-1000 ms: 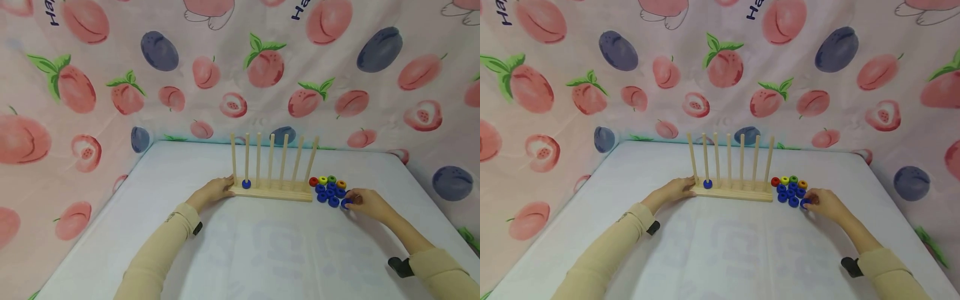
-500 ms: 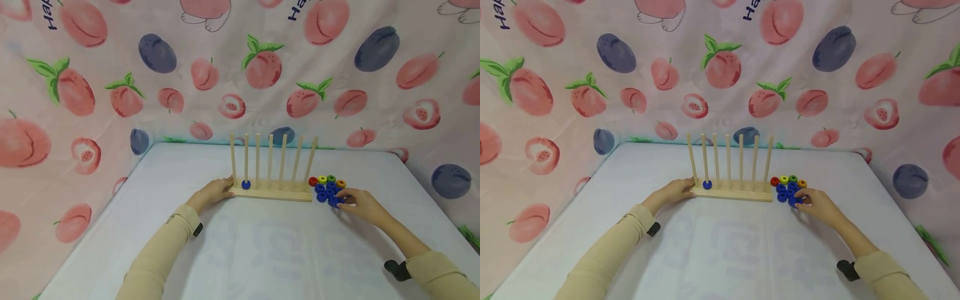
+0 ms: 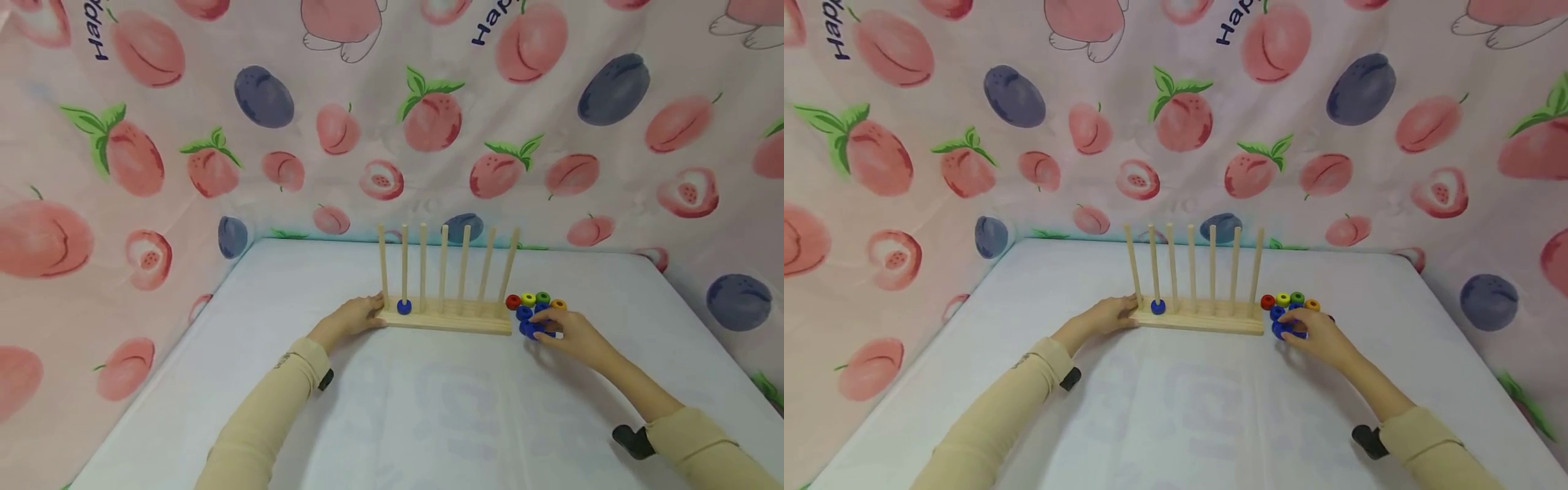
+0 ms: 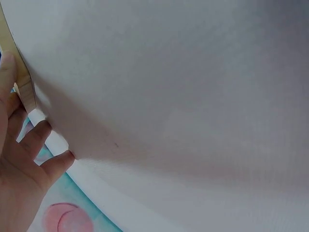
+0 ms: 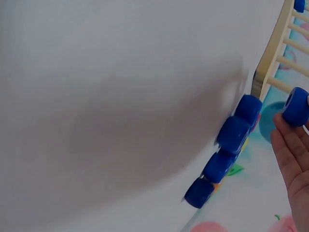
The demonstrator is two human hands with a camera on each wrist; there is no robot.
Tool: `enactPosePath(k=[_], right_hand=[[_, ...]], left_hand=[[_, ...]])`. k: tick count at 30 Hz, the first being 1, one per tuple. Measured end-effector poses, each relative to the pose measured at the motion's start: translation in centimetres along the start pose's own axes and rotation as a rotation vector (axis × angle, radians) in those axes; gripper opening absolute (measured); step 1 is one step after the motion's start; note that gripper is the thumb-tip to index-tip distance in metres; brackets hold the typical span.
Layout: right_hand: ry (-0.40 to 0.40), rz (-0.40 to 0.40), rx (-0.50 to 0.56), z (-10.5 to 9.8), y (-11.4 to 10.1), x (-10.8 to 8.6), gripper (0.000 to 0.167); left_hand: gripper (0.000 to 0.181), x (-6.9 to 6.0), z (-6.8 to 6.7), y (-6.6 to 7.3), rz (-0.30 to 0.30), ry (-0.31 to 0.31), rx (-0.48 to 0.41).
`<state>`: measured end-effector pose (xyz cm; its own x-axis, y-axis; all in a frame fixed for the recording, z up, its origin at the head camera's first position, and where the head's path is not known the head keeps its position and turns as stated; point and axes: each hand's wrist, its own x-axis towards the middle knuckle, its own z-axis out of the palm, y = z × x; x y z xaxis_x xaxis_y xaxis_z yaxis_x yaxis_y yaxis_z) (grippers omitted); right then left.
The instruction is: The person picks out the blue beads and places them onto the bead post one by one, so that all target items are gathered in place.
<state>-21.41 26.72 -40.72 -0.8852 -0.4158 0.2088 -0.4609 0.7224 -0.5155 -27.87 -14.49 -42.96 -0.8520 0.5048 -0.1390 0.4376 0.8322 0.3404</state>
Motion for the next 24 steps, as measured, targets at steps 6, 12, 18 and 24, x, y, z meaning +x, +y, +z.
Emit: enactPosePath(k=[6,12,18,24], right_hand=[[0.002,-0.023,0.017,0.7,-0.8,0.9,0.025],[0.033,-0.055,0.044,1.0,-1.6,1.7,0.03],[0.079,-0.106,0.082,1.7,-2.6,2.8,0.032],[0.152,-0.161,0.157,2.9,-3.9,3.8,0.03]], left_hand=[[0.06,-0.1,-0.1,0.0,-0.029,0.006,-0.004],[0.061,0.3,0.1,-0.1,-0.019,0.003,-0.013],[0.061,0.5,0.1,0.0,-0.006,0.0,-0.008],[0.062,0.4,0.1,0.0,-0.009,-0.01,0.006]])
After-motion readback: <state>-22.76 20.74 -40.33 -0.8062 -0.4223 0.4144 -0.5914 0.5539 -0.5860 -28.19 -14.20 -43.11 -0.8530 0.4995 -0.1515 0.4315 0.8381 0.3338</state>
